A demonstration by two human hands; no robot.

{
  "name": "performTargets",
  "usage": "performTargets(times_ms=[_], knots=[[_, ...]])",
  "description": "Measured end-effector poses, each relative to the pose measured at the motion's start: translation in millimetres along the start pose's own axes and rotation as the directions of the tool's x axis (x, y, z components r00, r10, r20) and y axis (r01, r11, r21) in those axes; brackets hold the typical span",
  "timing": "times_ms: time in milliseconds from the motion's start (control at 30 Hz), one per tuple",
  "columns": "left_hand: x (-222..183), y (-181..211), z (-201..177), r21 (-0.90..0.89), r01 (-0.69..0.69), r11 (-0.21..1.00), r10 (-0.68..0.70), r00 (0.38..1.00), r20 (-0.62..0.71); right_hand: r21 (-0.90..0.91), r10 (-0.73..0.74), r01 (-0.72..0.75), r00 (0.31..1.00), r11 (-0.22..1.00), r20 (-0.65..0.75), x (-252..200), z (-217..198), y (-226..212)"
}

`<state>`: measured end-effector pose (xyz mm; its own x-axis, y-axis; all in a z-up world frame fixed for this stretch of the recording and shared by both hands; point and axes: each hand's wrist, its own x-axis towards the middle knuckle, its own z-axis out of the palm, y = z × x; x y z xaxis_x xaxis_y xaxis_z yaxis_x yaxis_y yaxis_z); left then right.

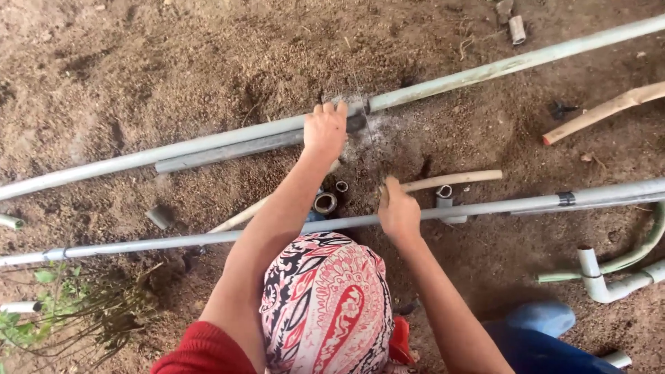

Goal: Cutting a PVC pipe using a handheld hacksaw blade on the ground.

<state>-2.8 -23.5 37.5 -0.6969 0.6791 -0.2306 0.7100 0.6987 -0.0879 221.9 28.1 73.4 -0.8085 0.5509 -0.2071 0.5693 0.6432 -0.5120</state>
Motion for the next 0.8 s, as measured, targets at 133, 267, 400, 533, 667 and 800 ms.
performTargets(times_ms=[133,267,400,533,667,800], knots=[[-3,1,-1,-0.009,-0.018,1.000,0.017,0.999,-0.033,0.006,0.031,-0.032,0.999,0.999,0.017,29,-15,-16],[-13,0,-19,0.001,-0.016,1.000,0.016,0.995,-0.103,-0.002,-0.029,0.029,0.999,1.000,-0.032,45,0,-19],[-10,0,-14,-0.017,-0.021,1.000,0.020,0.998,-0.064,0.016,0.089,-0.091,0.991,0.996,0.096,4,-10,-9],[-15,2,-19,-0.008,-0.027,1.000,0.026,0.997,-0.069,-0.010,0.111,-0.111,0.991,0.994,0.078,24,-5,-14],[-18,-1,-26,0.000,-0.033,0.999,0.033,0.994,-0.107,0.011,0.014,-0.014,1.000,1.000,-0.019,45,8,-16],[-13,0,-18,-0.004,-0.030,1.000,0.029,0.997,-0.072,0.008,0.012,-0.012,1.000,1.000,0.007,3,4,1]])
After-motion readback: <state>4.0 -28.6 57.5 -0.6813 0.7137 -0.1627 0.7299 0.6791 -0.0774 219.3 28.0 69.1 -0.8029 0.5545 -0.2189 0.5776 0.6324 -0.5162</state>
